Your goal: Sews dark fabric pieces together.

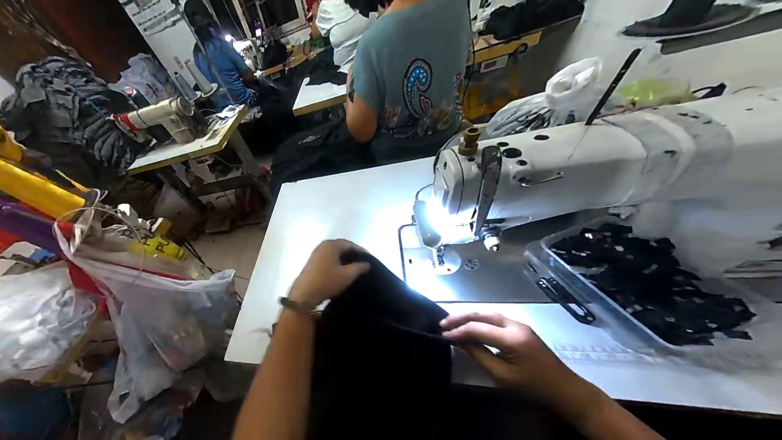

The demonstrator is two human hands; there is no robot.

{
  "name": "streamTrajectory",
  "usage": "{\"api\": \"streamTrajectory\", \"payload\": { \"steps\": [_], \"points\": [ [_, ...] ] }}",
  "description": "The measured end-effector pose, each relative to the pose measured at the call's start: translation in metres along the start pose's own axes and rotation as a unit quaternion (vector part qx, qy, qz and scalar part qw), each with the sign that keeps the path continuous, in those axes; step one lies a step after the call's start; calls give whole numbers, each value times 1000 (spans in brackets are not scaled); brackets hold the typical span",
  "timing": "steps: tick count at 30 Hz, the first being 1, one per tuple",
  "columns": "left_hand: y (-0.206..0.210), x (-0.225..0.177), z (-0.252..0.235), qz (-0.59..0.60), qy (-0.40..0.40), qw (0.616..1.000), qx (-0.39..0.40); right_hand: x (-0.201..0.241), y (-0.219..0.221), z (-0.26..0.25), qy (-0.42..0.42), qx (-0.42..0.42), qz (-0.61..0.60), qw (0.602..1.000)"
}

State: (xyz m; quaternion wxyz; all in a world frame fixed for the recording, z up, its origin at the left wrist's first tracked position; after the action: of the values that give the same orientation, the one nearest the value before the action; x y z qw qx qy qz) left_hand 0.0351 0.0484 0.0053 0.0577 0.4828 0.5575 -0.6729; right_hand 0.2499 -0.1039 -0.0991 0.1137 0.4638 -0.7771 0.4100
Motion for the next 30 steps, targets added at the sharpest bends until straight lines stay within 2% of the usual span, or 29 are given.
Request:
{"api": "streamTrajectory", "payload": {
  "steps": [2, 5, 8, 10, 13, 16, 20, 25, 30],
  "points": [
    [40, 15, -22, 11, -30, 999, 12, -10, -3, 16, -5, 32, 67, 997],
    [67, 17, -33, 82, -64, 995, 2, -6, 1, 11, -65, 91, 171, 979],
    [74, 16, -29, 114, -97, 988, -22, 0, 11, -10, -169, 127, 263, 941],
    [68, 4, -15, 94, -101, 989, -52, 6, 14, -20, -220, 137, 297, 919],
    [63, 5, -17, 35, -86, 988, -126, 16, 12, -30, -259, 164, 282, 909],
    [74, 21, -34, -29, -72, 983, -168, 10, 8, -25, -246, 176, 237, 923],
    [107, 24, -56, -101, -106, 985, -89, -14, 4, -3, -196, 172, 210, 942],
    [111, 9, -78, -129, -70, 985, -92, -31, -9, 5, -160, 156, 201, 954],
    [120, 11, -109, -158, -64, 985, -40, -47, -17, 0, -106, 132, 200, 965]
  ]
}}
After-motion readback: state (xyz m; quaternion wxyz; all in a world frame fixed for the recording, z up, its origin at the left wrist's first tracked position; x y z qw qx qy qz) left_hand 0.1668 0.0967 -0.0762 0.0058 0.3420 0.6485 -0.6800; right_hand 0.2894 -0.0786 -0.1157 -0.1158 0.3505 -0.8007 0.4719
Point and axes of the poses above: each hand's wrist, its own z-axis away from the middle knuckle, its own y-axis out of the palm, x = y × z, the point moved 6 cm from there along -z, towards the middle knuckle, and after that the axes turned 2 degrees about z, right-handed, at the moved point
